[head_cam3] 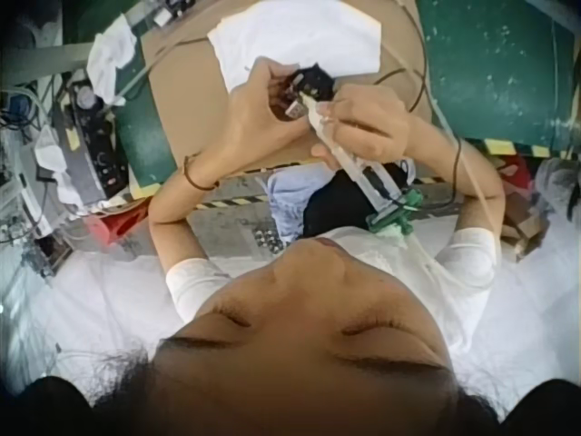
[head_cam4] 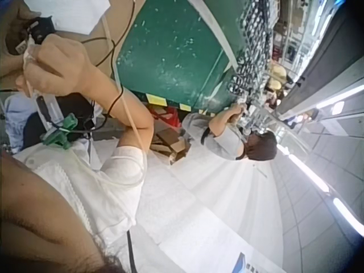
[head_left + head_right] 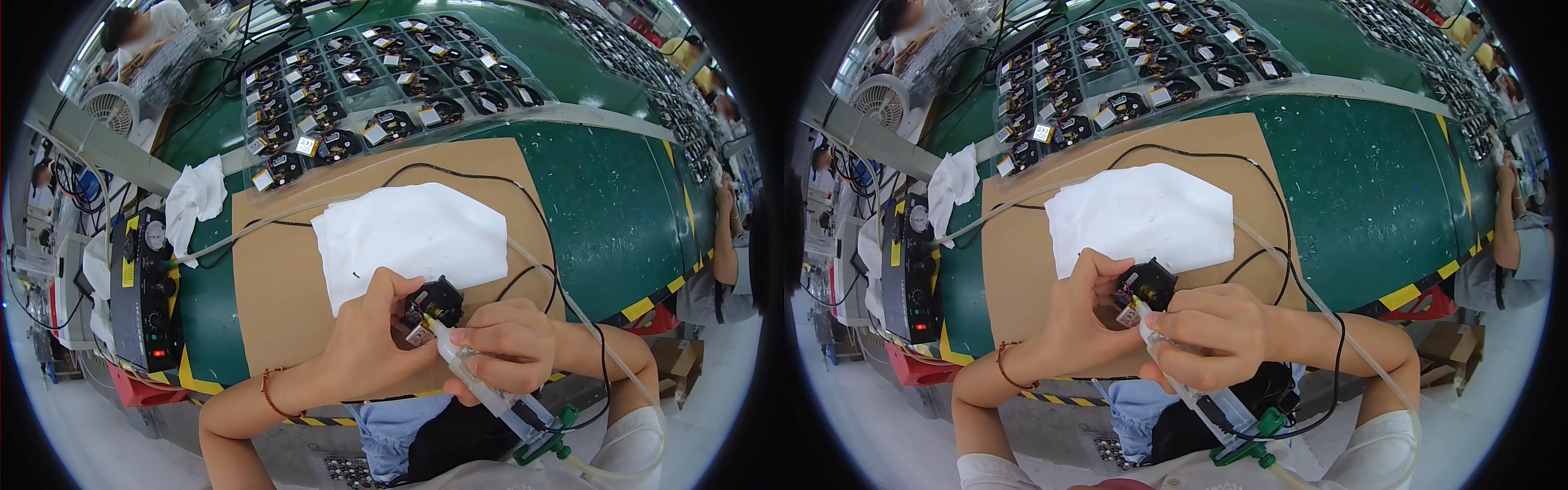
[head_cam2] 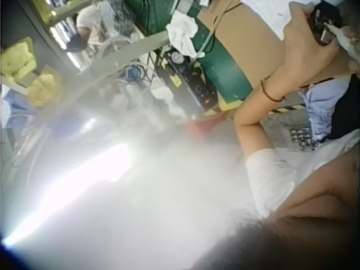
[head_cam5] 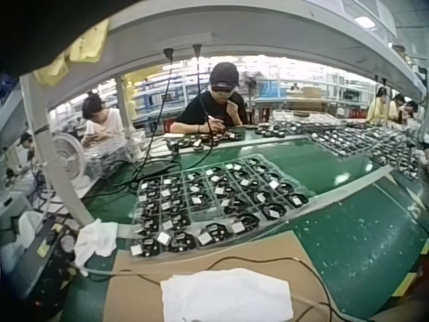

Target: The person picks up a device from a tray, applies a substance to it using a dispenser, and returns it to the tray before repeating the process.

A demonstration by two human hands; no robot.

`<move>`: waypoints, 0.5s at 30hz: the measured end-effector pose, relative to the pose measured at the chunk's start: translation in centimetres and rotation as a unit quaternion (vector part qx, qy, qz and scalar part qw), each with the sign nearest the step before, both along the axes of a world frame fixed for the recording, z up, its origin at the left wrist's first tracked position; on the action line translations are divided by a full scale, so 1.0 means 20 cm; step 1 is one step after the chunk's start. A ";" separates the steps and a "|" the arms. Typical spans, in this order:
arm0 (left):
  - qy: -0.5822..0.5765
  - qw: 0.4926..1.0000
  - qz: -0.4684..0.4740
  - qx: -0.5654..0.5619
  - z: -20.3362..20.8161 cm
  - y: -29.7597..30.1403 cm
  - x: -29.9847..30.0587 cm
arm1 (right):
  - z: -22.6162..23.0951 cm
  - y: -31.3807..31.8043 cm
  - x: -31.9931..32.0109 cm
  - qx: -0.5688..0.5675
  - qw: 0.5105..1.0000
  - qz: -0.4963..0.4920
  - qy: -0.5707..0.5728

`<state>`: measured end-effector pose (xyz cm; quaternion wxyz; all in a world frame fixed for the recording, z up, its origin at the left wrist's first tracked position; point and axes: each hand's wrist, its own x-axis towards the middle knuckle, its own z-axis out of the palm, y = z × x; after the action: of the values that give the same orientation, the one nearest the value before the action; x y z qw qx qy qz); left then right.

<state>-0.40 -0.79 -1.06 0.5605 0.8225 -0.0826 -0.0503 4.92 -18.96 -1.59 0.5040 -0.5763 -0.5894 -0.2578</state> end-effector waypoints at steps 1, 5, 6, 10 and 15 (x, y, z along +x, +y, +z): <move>0.003 1.000 0.000 -0.004 0.00 0.00 0.00 | 0.00 0.00 0.00 0.000 1.000 0.000 0.000; 0.010 1.000 0.000 0.000 0.01 0.00 0.00 | 0.00 -0.01 0.01 0.003 1.000 0.007 0.005; 0.006 1.000 0.001 -0.004 0.00 0.00 0.00 | 0.00 -0.01 0.01 0.001 1.000 0.012 0.009; -0.003 1.000 0.001 -0.015 0.00 0.00 0.01 | 0.00 -0.01 0.01 0.006 1.000 0.008 0.011; -0.004 1.000 -0.001 -0.023 -0.01 0.00 0.00 | 0.01 -0.01 0.01 -0.003 1.000 0.006 0.019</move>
<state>-0.33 -0.77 -1.18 0.5790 0.8095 -0.0865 -0.0459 5.10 -19.16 -1.38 0.5153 -0.5787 -0.5841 -0.2419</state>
